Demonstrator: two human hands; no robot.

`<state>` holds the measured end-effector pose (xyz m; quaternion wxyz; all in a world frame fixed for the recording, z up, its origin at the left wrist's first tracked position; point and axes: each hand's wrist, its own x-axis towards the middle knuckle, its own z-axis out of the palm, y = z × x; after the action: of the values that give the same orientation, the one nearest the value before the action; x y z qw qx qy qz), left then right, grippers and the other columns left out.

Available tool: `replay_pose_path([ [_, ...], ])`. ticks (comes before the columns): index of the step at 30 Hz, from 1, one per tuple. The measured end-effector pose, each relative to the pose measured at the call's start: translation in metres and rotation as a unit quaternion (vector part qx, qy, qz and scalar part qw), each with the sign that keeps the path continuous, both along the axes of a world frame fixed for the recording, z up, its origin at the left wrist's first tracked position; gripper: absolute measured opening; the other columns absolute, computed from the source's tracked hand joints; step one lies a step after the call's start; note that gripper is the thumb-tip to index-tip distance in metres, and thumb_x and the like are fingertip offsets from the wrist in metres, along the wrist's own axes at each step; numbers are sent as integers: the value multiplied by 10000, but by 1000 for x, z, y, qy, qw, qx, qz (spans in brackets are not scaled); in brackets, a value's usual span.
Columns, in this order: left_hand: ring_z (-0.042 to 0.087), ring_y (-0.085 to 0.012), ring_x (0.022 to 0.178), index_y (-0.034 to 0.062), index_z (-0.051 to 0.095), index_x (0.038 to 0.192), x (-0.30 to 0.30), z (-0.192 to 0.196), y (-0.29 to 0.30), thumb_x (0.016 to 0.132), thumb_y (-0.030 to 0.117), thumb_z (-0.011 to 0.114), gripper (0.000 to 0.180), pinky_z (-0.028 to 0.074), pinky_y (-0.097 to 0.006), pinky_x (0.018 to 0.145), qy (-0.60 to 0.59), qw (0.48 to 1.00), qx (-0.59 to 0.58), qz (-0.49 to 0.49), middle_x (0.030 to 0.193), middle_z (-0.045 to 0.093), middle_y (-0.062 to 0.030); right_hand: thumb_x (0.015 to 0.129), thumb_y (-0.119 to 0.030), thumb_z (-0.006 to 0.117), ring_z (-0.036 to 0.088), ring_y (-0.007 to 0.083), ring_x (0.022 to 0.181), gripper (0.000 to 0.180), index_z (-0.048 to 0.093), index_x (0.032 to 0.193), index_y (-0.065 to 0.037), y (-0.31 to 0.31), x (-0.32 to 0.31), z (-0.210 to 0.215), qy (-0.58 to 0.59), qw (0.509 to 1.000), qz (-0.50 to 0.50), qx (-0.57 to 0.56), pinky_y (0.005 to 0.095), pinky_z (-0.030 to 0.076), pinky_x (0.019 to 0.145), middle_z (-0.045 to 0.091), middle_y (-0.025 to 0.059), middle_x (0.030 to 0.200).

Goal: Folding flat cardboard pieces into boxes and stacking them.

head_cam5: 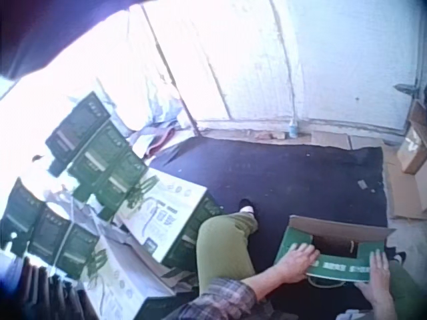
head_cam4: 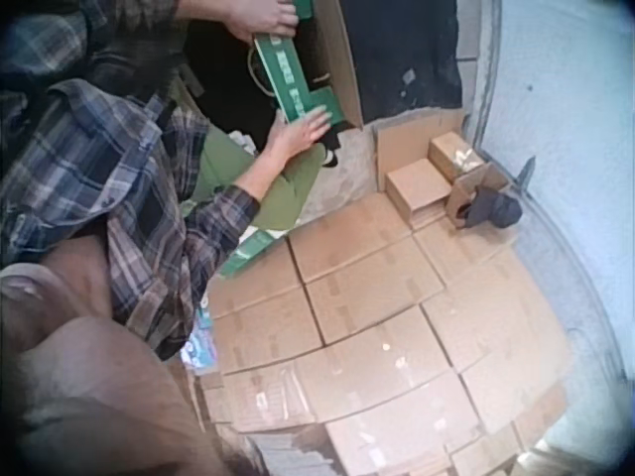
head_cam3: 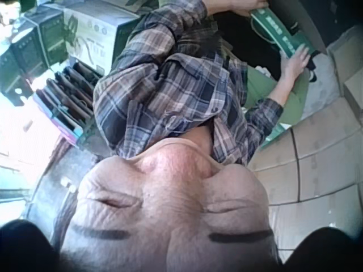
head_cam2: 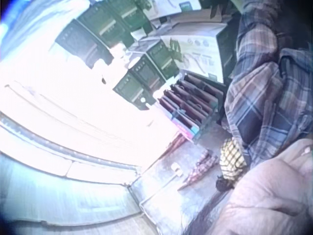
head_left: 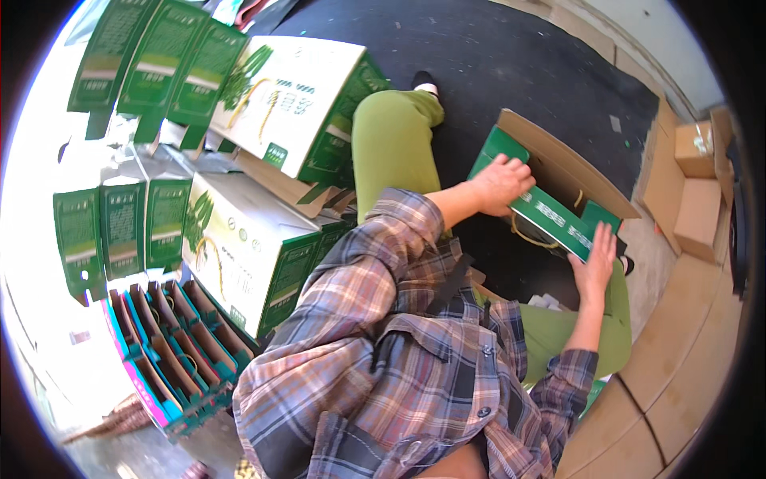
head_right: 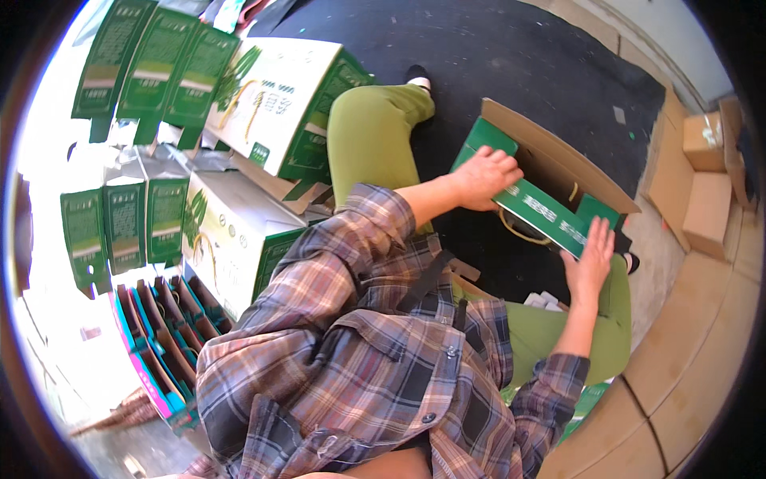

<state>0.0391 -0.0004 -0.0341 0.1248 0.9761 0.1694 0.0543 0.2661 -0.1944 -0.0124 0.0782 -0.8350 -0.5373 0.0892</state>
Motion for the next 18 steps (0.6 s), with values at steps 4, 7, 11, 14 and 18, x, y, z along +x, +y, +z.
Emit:
replay_pose_path([
  [4,468,-268,1050,48,549,1175,4,6,0,609,385,759,692,371,-398,871,-6,998,-51,43,1051,512,-95,788,-170,682,301,344,1340,654,406,1369,-51,-18,40,18,32,995,-20,93,416,248,1092,342,144,1459],
  [7,446,-301,1066,15,534,1191,3,12,5,579,398,786,764,371,-410,890,-111,974,-153,125,1083,496,-134,843,-182,637,327,317,1331,555,443,1344,-45,-40,73,37,59,983,-22,172,417,270,1073,366,137,1445],
  [11,445,-345,1041,-26,523,1184,-14,44,16,561,417,809,817,385,-419,903,-310,895,-223,232,1067,484,-190,896,-192,583,391,265,1293,469,471,1322,-32,-58,99,71,129,960,-136,206,382,313,1044,429,115,1403],
  [14,448,-335,1024,-50,536,1148,-31,115,19,551,410,814,803,388,-409,910,-394,829,-293,268,1024,462,-200,916,-188,560,422,244,1266,433,486,1310,-24,-86,121,77,142,949,-167,227,350,330,1029,469,105,1370],
  [18,580,-239,953,-90,516,1167,-102,213,8,703,357,781,697,455,-337,886,-550,638,-470,264,1081,570,-146,919,-178,558,453,225,1230,423,498,1301,-10,-96,129,83,221,901,-249,278,312,342,1021,497,119,1334],
])
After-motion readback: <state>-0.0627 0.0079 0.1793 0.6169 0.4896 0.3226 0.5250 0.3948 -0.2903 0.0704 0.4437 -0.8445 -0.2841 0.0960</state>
